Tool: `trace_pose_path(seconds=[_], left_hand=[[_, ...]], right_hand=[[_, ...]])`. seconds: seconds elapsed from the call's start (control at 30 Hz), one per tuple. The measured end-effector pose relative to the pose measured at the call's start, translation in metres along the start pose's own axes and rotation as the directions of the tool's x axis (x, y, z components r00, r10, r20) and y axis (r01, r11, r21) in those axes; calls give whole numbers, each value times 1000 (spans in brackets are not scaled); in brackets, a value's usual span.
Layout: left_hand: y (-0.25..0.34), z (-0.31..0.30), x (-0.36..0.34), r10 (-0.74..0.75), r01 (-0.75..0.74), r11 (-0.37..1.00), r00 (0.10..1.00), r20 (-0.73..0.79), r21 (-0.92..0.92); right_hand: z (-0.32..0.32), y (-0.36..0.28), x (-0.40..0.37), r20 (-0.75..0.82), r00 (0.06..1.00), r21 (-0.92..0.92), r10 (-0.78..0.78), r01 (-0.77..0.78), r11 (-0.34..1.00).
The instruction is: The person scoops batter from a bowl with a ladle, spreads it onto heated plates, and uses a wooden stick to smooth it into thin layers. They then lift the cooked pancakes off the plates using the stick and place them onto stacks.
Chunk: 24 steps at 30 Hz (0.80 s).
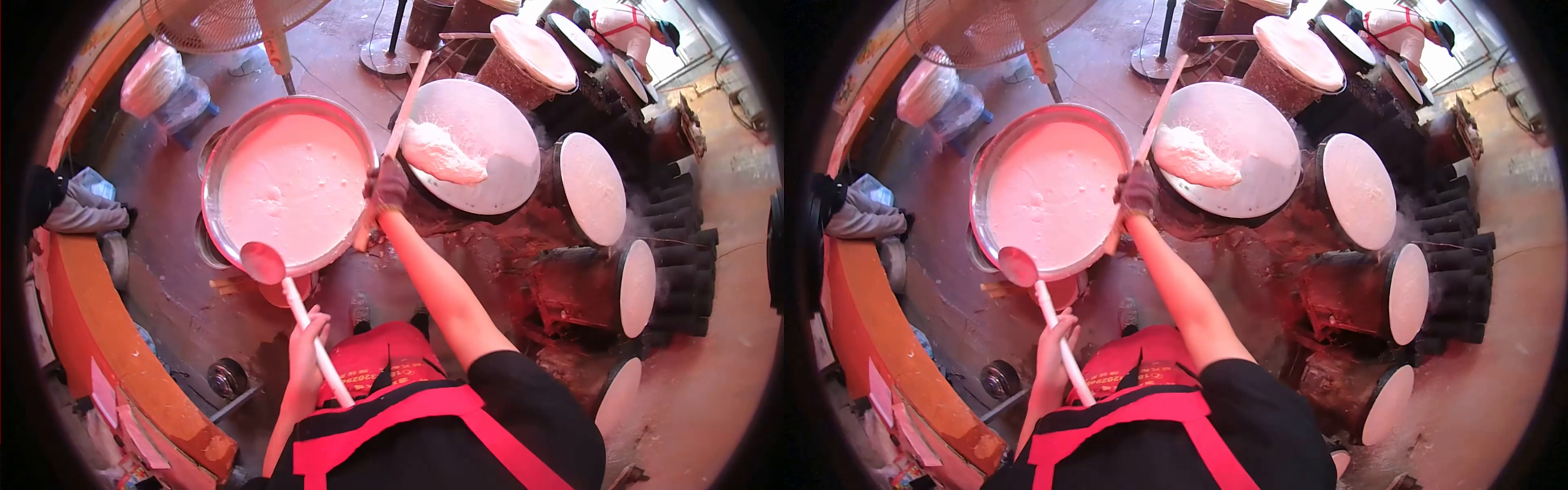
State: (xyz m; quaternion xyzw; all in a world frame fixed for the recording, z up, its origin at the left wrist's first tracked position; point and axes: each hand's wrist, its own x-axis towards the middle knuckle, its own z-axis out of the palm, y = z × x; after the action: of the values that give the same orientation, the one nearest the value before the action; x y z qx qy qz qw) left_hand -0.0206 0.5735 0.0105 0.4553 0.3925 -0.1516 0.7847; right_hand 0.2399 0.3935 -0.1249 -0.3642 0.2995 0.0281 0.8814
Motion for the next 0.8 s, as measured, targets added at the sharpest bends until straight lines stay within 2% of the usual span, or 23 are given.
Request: trace_pose_path(seconds=[0.03,0.13,0.17,0.2,0.27,0.37,0.47,0.57,0.67,0.7,0.73,0.77,0.8], left_hand=[[-1,-9,-4,3,-3,1000,1000,-19,-11],[-6,-30,-6,2,-4,999,999,-49,-45],[-8,-34,-4,-4,1,998,999,-47,-64],[-9,-36,-4,-12,9,997,999,-43,-79],[-11,-36,2,-16,16,997,1000,12,-70],[-15,-31,17,-30,32,999,997,71,-30],[-7,-10,10,-62,62,998,987,147,6],[-8,4,5,-40,32,998,983,181,49],[-15,18,4,-46,29,996,979,199,86],[-15,25,0,-50,33,996,975,218,83],[-16,30,-2,-60,37,994,972,226,103],[-18,35,-2,-71,43,992,970,234,122],[-19,40,-2,-84,52,989,967,241,138]], right_hand=[[25,-9,-1,-191,976,-150,102,-132,980],[15,7,-12,-373,926,-117,59,-110,987],[-7,24,-12,-337,928,-321,-160,47,946],[-16,31,-26,-284,884,-511,-371,187,839],[-38,17,-72,-350,931,-174,-103,44,984],[-69,-7,-120,-330,915,-282,-233,140,949],[-110,-40,-138,-313,936,-291,-160,65,954],[-133,-62,-115,-344,936,-64,-82,64,996],[-84,-60,-117,-160,987,262,-5,48,964],[-93,-38,-104,-74,995,-149,-72,61,987],[-109,-19,-95,26,995,-531,-98,97,842],[-90,-41,-134,-68,995,-379,79,-99,920],[-117,-42,-137,-82,995,-403,53,-82,912]])
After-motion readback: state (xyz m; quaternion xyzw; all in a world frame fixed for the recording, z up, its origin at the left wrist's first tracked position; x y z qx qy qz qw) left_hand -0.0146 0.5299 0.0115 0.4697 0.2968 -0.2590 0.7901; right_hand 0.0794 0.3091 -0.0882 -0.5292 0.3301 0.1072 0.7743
